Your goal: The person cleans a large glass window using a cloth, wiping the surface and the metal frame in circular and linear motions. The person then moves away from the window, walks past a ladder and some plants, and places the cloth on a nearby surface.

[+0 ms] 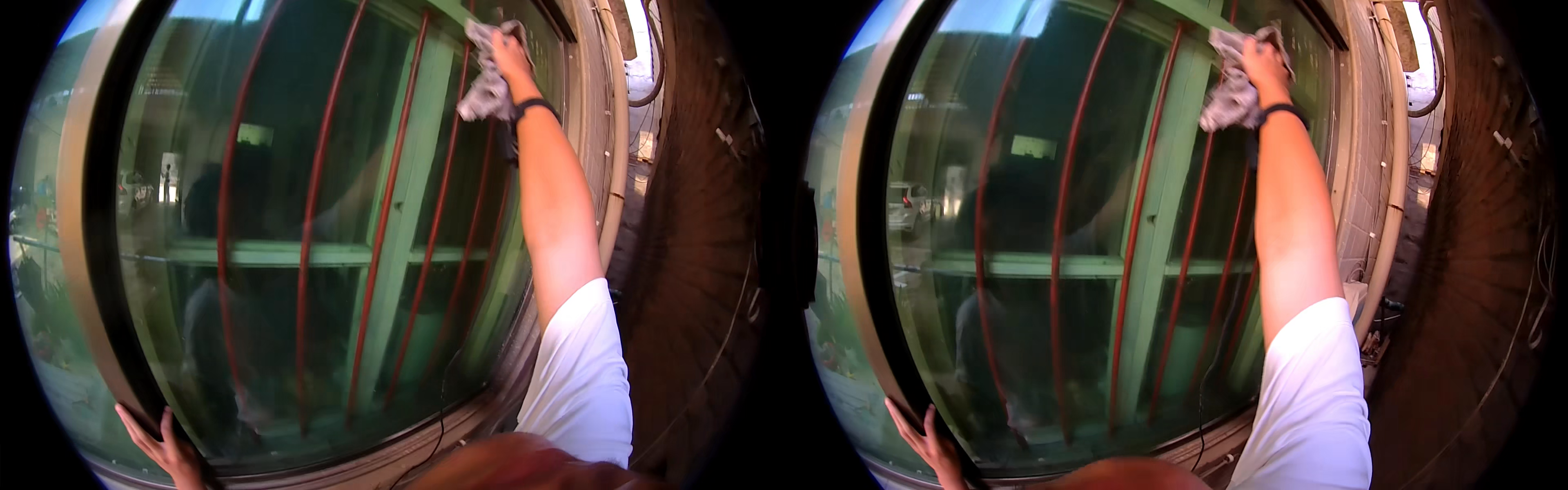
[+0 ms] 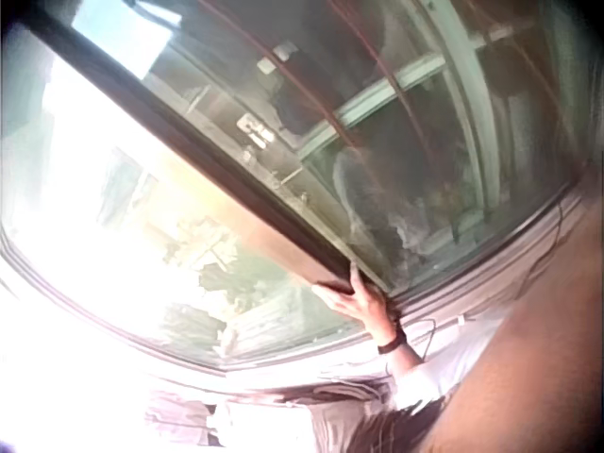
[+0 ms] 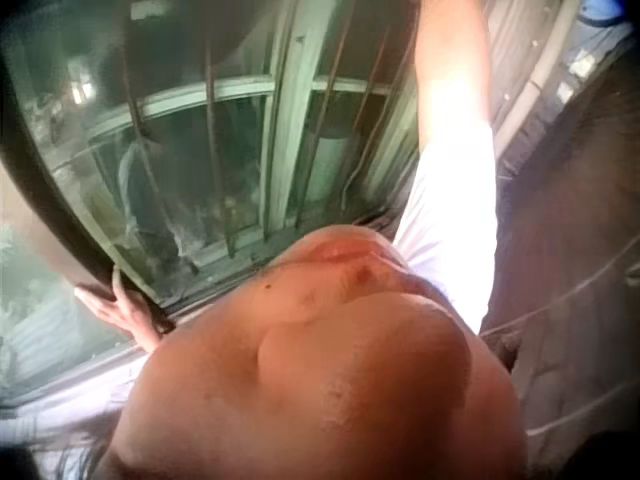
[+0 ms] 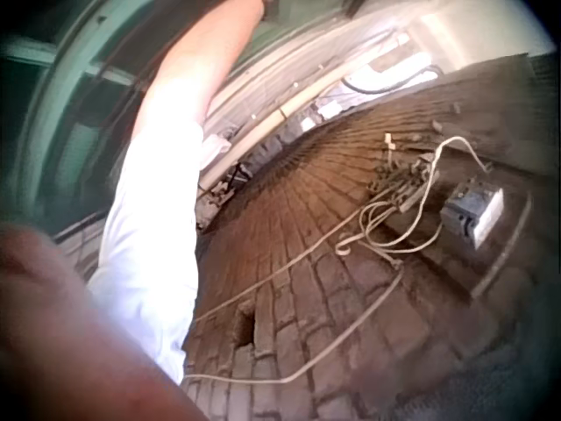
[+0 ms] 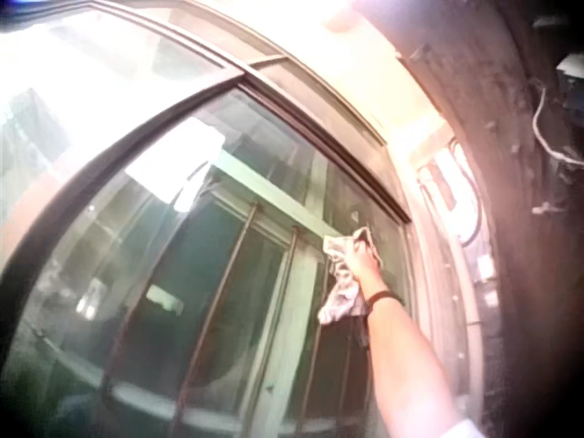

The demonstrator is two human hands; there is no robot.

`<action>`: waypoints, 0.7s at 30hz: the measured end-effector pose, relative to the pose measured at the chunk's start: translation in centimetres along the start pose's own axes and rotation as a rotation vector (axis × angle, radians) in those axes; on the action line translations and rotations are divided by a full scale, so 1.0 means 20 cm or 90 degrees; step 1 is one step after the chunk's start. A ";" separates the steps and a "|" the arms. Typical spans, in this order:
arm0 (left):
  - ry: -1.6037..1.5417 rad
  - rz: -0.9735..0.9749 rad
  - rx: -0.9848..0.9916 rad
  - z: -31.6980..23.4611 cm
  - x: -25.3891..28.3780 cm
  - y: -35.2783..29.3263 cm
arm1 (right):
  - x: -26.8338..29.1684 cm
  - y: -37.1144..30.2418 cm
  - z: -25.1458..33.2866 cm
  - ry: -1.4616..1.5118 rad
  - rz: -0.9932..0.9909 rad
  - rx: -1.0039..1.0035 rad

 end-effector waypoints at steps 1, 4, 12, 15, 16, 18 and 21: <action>0.018 -0.011 0.001 0.04 0.01 -0.03 | -0.01 -0.02 -0.20 0.011 0.000 -0.019; 0.038 -0.043 -0.012 0.00 -0.01 -0.02 | 0.07 -0.07 -0.64 -0.048 -0.016 -0.146; 0.038 -0.048 -0.048 -0.02 -0.03 0.00 | 0.21 -0.36 0.39 0.080 0.012 0.448; -0.051 0.010 0.017 -0.22 0.12 0.16 | 0.11 -0.19 0.35 0.089 0.010 0.481; -0.024 0.014 0.012 -0.18 0.09 0.13 | 0.11 -0.07 0.21 0.055 -0.099 0.483; -0.033 0.084 0.092 -0.12 0.06 0.05 | 0.05 0.11 -0.20 0.394 0.106 0.252; -0.016 0.012 -0.008 -0.25 0.13 0.19 | 0.12 0.10 -0.83 0.381 0.128 0.127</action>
Point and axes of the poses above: each hand's wrist, its own y-axis towards the middle knuckle, its own x-axis out of the back of the hand, z = x × y, the point moved 7 cm from there along y, towards the middle knuckle, and after that the axes turned 8 degrees about y, right-handed, at the moved point
